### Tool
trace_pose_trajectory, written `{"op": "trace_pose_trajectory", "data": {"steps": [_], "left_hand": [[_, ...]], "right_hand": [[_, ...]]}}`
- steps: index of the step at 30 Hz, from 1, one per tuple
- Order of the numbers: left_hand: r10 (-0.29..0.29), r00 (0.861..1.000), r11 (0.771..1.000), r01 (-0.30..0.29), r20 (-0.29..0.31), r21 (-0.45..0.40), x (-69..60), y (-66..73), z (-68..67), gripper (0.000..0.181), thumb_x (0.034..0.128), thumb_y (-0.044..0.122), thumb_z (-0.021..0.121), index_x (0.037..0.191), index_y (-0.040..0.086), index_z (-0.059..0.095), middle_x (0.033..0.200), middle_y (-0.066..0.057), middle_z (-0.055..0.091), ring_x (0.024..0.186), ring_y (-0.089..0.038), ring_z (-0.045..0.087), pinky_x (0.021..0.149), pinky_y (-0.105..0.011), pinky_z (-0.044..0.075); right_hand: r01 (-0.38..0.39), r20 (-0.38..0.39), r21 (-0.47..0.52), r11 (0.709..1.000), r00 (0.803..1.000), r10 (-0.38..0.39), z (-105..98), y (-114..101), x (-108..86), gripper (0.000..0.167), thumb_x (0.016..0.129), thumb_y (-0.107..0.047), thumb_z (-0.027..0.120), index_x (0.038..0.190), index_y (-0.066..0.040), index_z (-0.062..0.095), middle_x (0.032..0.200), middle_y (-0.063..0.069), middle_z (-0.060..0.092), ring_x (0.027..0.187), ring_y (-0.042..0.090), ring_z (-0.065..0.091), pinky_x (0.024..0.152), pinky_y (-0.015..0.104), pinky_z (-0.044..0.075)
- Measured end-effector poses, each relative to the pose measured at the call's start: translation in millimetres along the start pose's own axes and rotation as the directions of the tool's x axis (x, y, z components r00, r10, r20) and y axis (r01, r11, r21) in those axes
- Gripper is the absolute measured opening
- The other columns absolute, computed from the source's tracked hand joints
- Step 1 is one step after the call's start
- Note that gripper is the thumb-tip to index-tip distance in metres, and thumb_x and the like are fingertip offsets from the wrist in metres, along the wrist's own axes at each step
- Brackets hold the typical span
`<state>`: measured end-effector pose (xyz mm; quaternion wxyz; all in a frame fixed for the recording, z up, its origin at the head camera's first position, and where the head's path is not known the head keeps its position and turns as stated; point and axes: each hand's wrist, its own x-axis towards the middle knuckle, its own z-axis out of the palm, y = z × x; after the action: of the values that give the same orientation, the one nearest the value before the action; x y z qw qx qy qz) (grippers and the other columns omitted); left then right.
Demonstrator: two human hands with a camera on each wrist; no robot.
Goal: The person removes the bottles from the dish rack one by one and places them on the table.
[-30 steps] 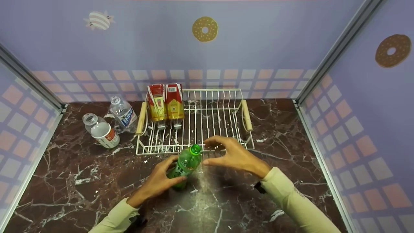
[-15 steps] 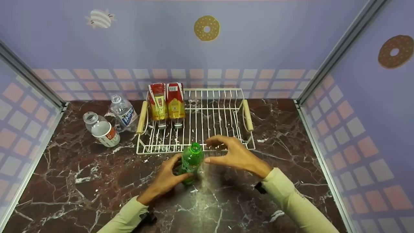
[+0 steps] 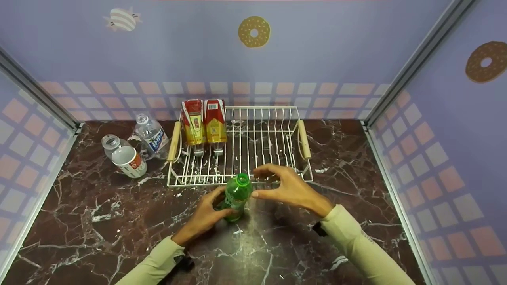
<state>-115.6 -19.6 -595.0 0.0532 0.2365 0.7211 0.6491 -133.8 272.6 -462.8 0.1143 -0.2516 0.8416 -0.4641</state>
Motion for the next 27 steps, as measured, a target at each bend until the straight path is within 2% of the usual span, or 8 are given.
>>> {"op": "trace_pose_trajectory", "data": {"steps": [6, 11, 14, 18, 20, 22, 24, 27], "left_hand": [[-0.031, 0.998, 0.995, 0.035, 0.049, -0.089, 2.7, -4.5, -4.3, 0.063, 0.0893, -0.005, 0.085, 0.147, -0.004, 0.060, 0.145, -0.021, 0.069, 0.137, -0.040, 0.064, 0.123, -0.054, 0.049], [-0.058, 0.994, 0.991, 0.068, 0.091, -0.114, 5.4, -6.6, -8.2, 0.063, 0.0883, -0.008, 0.083, 0.147, -0.004, 0.060, 0.146, -0.021, 0.068, 0.139, -0.039, 0.063, 0.124, -0.051, 0.048], [-0.074, 0.990, 0.986, 0.091, 0.122, -0.142, 7.4, -7.5, -9.6, 0.064, 0.0889, -0.009, 0.082, 0.149, -0.005, 0.058, 0.148, -0.022, 0.067, 0.140, -0.040, 0.062, 0.123, -0.053, 0.048], [-0.113, 0.983, 0.983, 0.132, 0.144, -0.129, 9.6, -8.0, -11.8, 0.066, 0.0900, -0.006, 0.082, 0.151, -0.004, 0.057, 0.149, -0.022, 0.066, 0.139, -0.039, 0.063, 0.123, -0.053, 0.049], [-0.137, 0.979, 0.982, 0.155, 0.150, -0.112, 10.2, -8.6, -12.8, 0.066, 0.0902, -0.004, 0.082, 0.152, -0.004, 0.057, 0.150, -0.022, 0.065, 0.139, -0.040, 0.062, 0.123, -0.054, 0.049], [-0.154, 0.975, 0.981, 0.170, 0.157, -0.093, 10.9, -8.6, -14.1, 0.067, 0.0899, -0.002, 0.082, 0.152, -0.004, 0.057, 0.149, -0.022, 0.066, 0.138, -0.040, 0.062, 0.122, -0.055, 0.049], [-0.167, 0.971, 0.981, 0.181, 0.171, -0.070, 11.4, -8.4, -15.6, 0.068, 0.0901, 0.000, 0.083, 0.153, -0.003, 0.057, 0.149, -0.021, 0.066, 0.137, -0.039, 0.063, 0.120, -0.054, 0.051], [-0.169, 0.967, 0.984, 0.178, 0.193, -0.032, 11.5, -6.7, -19.1, 0.071, 0.0909, 0.005, 0.086, 0.155, 0.000, 0.056, 0.148, -0.019, 0.067, 0.135, -0.038, 0.064, 0.117, -0.053, 0.054]], "right_hand": [[-0.014, -0.003, -0.021, 1.000, 1.000, 0.014, 0.5, 1.3, -0.2, 0.061, 0.094, -0.022, 0.089, 0.145, -0.002, 0.065, 0.139, 0.015, 0.073, 0.121, 0.040, 0.072, 0.110, 0.059, 0.057], [-0.033, 0.001, 0.004, 0.999, 0.999, 0.033, 0.7, 2.2, 0.3, 0.061, 0.093, -0.022, 0.089, 0.146, -0.001, 0.065, 0.138, 0.014, 0.073, 0.119, 0.039, 0.073, 0.104, 0.040, 0.062], [-0.028, 0.006, 0.013, 1.000, 1.000, 0.028, 1.1, 2.8, 0.6, 0.061, 0.093, -0.021, 0.090, 0.145, 0.000, 0.065, 0.138, 0.013, 0.073, 0.118, 0.036, 0.074, 0.102, 0.034, 0.062], [-0.014, 0.006, 0.002, 1.000, 1.000, 0.014, 1.1, 3.1, 1.0, 0.060, 0.093, -0.020, 0.090, 0.145, -0.002, 0.066, 0.139, 0.012, 0.073, 0.119, 0.029, 0.073, 0.106, 0.043, 0.061], [-0.004, 0.006, 0.004, 1.000, 1.000, 0.004, 1.1, 3.5, 1.2, 0.060, 0.093, -0.019, 0.090, 0.145, -0.001, 0.066, 0.139, 0.013, 0.073, 0.119, 0.029, 0.073, 0.107, 0.044, 0.061], [0.007, 0.007, 0.008, 1.000, 1.000, -0.008, 0.9, 3.5, 1.2, 0.059, 0.093, -0.017, 0.090, 0.144, 0.000, 0.066, 0.138, 0.014, 0.073, 0.119, 0.031, 0.073, 0.107, 0.043, 0.061], [0.009, 0.011, 0.015, 1.000, 1.000, -0.009, 0.6, 4.1, 1.0, 0.059, 0.093, -0.016, 0.089, 0.144, 0.002, 0.065, 0.138, 0.015, 0.073, 0.119, 0.033, 0.073, 0.105, 0.036, 0.062], [-0.009, 0.017, 0.041, 0.999, 1.000, 0.008, -0.4, 4.6, 0.9, 0.059, 0.094, -0.016, 0.089, 0.144, 0.002, 0.064, 0.139, 0.018, 0.072, 0.119, 0.036, 0.073, 0.103, 0.035, 0.063]]}}
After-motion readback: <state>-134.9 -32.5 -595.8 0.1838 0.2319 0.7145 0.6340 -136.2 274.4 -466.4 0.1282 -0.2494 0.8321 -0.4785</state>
